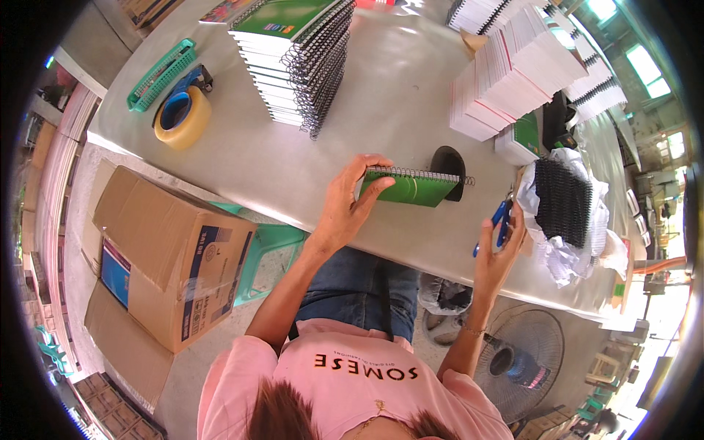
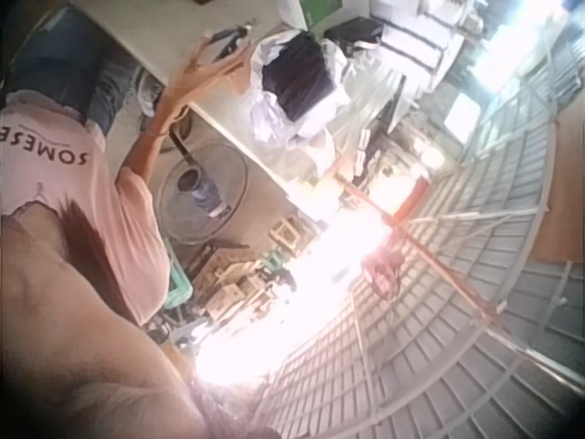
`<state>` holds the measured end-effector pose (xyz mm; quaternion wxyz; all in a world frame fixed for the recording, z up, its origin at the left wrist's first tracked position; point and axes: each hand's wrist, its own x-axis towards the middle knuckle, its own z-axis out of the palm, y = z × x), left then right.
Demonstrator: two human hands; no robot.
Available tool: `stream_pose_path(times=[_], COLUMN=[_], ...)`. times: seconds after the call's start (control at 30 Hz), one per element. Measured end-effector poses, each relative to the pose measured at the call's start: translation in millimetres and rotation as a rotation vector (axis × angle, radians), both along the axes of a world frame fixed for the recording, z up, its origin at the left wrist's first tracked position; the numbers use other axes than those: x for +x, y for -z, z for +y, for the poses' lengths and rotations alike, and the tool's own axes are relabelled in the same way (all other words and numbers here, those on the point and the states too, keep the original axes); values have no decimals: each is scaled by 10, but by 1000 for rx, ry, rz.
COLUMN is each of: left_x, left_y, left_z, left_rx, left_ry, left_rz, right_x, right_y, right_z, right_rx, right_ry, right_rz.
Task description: The person inserts a spiral coil into a notebook, uses a tool to cut and crimp the end of the coil, and then stacks the completed notebook onto a pile.
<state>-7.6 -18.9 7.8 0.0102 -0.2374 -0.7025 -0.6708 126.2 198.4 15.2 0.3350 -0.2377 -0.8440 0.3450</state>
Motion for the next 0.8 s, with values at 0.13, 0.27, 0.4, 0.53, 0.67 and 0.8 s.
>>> stream_pose_path(times=[0.13, 0.27, 0.4, 0.53, 0.67, 0.8], left_x=[4, 49, 74, 102, 126, 169], left_y=[14, -140, -95, -99, -80, -60], left_z=[-27, -46, -65, -88, -86, -59], left_rx=[-12, -117, -18, -35, -48, -149], left_ry=[-30, -12, 5, 0, -29, -98], left_rz=[-25, -115, -92, -51, 2, 99], right_x=[-59, -111, -163, -176, -189, -152], right_y=[-318, -316, -160, -154, -129, -195], right_z=[-576, -895, -1049, -1085, -1074, -1096], right_rx=[38, 59, 156, 173, 200, 85], right_ry=[-217, -386, -410, -435, -442, -475], right_rz=[-1, 5, -23, -48, -14, -101])
